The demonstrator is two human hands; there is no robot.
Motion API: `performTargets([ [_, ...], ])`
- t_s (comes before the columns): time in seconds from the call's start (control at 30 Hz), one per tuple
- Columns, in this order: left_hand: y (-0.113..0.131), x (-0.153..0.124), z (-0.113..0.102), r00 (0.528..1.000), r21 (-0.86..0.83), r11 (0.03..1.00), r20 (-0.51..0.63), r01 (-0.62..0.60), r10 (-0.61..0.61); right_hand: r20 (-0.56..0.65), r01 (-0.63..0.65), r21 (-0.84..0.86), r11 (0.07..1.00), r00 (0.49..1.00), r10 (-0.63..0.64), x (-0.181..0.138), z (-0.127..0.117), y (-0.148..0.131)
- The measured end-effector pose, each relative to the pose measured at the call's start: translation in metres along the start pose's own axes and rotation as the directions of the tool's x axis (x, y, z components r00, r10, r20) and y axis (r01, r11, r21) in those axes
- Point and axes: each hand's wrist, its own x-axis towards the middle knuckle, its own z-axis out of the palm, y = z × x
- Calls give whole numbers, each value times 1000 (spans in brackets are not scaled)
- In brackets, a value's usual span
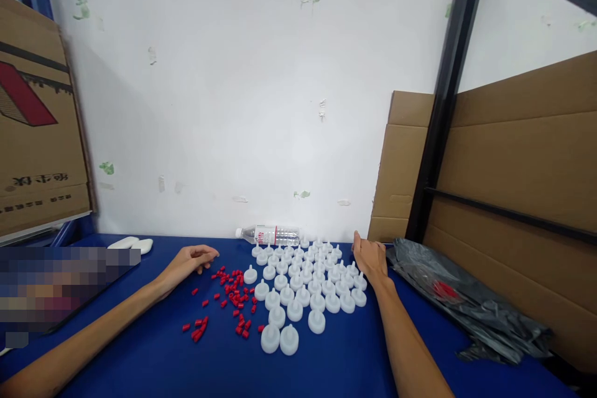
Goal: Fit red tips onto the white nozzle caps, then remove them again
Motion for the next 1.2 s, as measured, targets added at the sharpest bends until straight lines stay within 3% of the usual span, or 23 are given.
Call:
performTargets([
  [0.3, -2, 0, 1, 992, 246, 966, 115, -78, 50, -9, 23, 56, 998, 1000, -22, -1, -4, -8],
  [0.7, -7, -3, 6, 986, 446, 880, 72, -164, 147, 6, -7, 193, 981, 1000, 6, 0, -2, -1],
  [0.93, -14, 2, 5, 984, 445, 878, 67, -176, 163, -12, -45, 220, 975, 999, 48, 3, 5, 5],
  [1.2, -5, -2, 8, 982, 381, 914, -58, -142, 177, -39, 6, 218, 976, 999, 3, 1, 7, 2],
])
